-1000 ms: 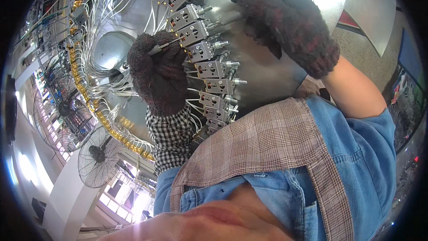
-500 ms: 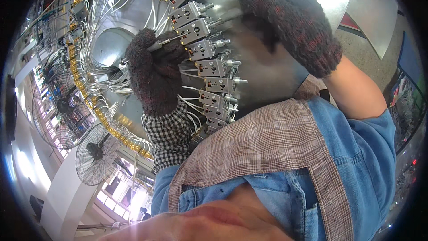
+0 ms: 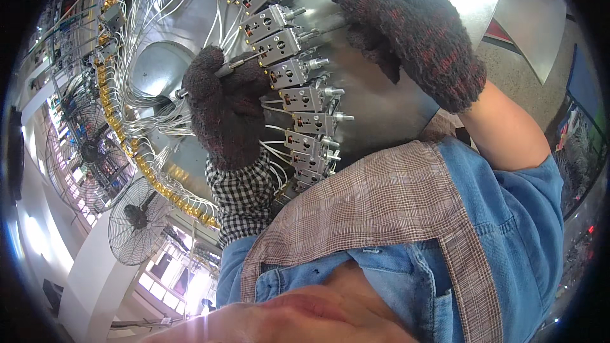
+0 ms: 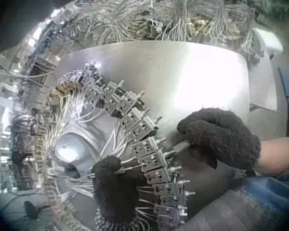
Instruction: Assembling small electronic components onto a circular mechanical fixture.
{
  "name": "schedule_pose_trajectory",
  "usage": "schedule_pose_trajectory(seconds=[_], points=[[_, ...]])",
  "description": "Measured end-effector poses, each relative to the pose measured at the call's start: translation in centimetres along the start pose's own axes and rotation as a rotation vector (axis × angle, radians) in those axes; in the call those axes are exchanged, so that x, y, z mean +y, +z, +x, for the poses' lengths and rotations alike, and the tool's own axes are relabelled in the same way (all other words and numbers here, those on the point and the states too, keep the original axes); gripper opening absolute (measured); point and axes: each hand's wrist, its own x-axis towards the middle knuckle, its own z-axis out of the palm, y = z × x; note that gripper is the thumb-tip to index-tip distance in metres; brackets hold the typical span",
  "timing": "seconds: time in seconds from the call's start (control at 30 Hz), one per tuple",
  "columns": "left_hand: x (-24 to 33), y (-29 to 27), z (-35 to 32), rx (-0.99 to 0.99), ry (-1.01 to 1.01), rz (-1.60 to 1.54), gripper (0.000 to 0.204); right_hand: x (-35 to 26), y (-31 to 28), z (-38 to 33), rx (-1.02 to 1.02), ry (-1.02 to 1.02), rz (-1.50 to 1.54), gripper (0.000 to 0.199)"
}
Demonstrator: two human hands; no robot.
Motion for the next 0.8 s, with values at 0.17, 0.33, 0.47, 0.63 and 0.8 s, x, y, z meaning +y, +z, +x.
schedule_pose_trajectory(seconds=[0.17, 0.33, 0.47, 0.63, 0.8], points=[[-0.4, -0.3, -0.1, -0.034, 0.030, -0.012, 0.037, 0.3, -0.5, 0.3, -0.078, 0.029, 0.029, 0.031], [-0.5, -0.1, -0.1, -0.035, 0.031, -0.066, 0.037, 2.9, -1.8, 0.7, -0.134, -0.063, 0.127, 0.030], [-0.4, -0.3, -0.1, -0.035, -0.011, -0.050, 0.040, 2.2, -1.7, 1.0, -0.111, -0.425, -0.170, 0.032], [-0.4, -0.4, 0.0, -0.052, 0.000, -0.079, 0.041, 0.6, -0.6, 0.3, -0.176, -0.031, 0.146, 0.038], [-0.4, -0.4, 0.0, -0.030, -0.003, -0.077, 0.040, 0.8, -0.4, 0.3, -0.109, -0.175, 0.035, 0.038]])
